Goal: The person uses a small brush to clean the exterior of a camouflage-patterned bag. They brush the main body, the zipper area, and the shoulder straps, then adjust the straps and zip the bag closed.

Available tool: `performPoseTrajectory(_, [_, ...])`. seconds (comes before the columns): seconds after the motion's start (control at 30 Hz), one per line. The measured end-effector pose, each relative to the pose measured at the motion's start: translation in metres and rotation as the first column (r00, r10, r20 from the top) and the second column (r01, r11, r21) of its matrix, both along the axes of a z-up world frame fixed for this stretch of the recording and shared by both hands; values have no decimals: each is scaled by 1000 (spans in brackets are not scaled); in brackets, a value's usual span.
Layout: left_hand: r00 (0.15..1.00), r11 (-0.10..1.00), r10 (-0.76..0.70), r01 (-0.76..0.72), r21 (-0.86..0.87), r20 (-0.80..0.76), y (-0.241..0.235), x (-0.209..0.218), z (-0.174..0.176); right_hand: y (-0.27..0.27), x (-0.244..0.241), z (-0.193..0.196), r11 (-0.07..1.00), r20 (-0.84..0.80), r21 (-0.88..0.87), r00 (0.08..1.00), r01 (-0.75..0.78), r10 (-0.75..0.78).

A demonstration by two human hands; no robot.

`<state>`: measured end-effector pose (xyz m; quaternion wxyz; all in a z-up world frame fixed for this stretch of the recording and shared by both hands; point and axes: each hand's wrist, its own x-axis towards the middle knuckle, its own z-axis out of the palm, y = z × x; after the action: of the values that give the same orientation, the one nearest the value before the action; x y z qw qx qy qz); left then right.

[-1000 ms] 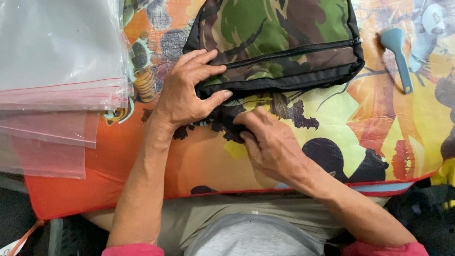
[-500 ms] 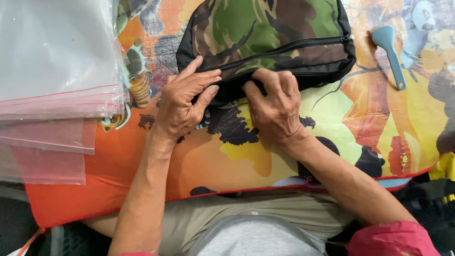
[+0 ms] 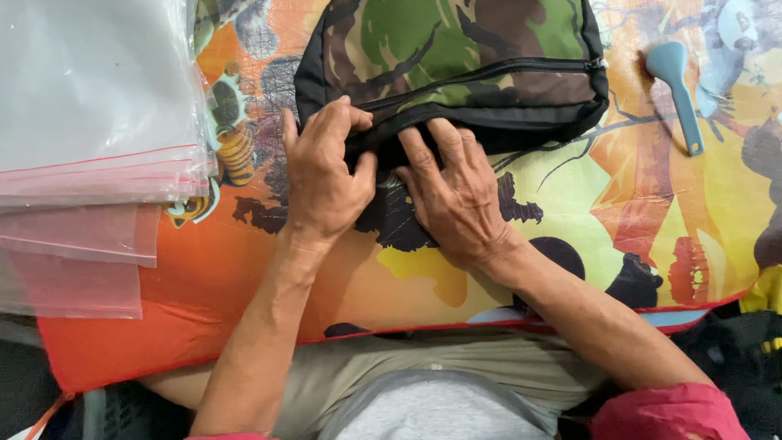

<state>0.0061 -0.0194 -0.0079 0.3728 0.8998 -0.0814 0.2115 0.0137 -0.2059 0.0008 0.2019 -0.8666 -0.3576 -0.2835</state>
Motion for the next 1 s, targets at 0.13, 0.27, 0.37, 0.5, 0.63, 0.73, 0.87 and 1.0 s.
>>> performPoseTrajectory(0.13, [990, 996, 80, -75, 51, -114, -2, 11, -8, 0, 6, -1, 999, 34, -33, 999, 6, -5])
performPoseTrajectory(0.27, [992, 976, 104, -88, 198, -68, -5, 16, 3, -1, 7, -7, 981, 23, -174, 996, 86, -83])
performPoseTrajectory(0.37, [987, 934, 157, -157, 320, 25, -11, 19, 0, 0, 9, -12, 965, 41, -218, 989, 147, -141])
performPoseTrajectory(0.5, [992, 960, 65, -93, 264, 112, -6, 20, -3, 1, 10, -9, 986, 12, -126, 994, 108, -107])
performPoseTrajectory(0.63, [990, 934, 99, -127, 335, 99, -8, 14, 6, 1, 3, -3, 999, -46, -22, 998, 39, -40])
performPoseTrajectory(0.73, [984, 896, 166, -177, 408, 62, -11, 14, 9, -8, -3, -7, 1000, -46, 6, 999, 27, -27])
performPoseTrajectory(0.87, [984, 895, 174, -146, 421, -29, -14, 14, 24, -21, 8, 27, 995, 113, 14, 989, 99, -100])
performPoseTrajectory(1.0, [979, 881, 186, -125, 456, -90, -22, 17, 27, -33, 31, 33, 987, 128, -83, 984, 137, -125])
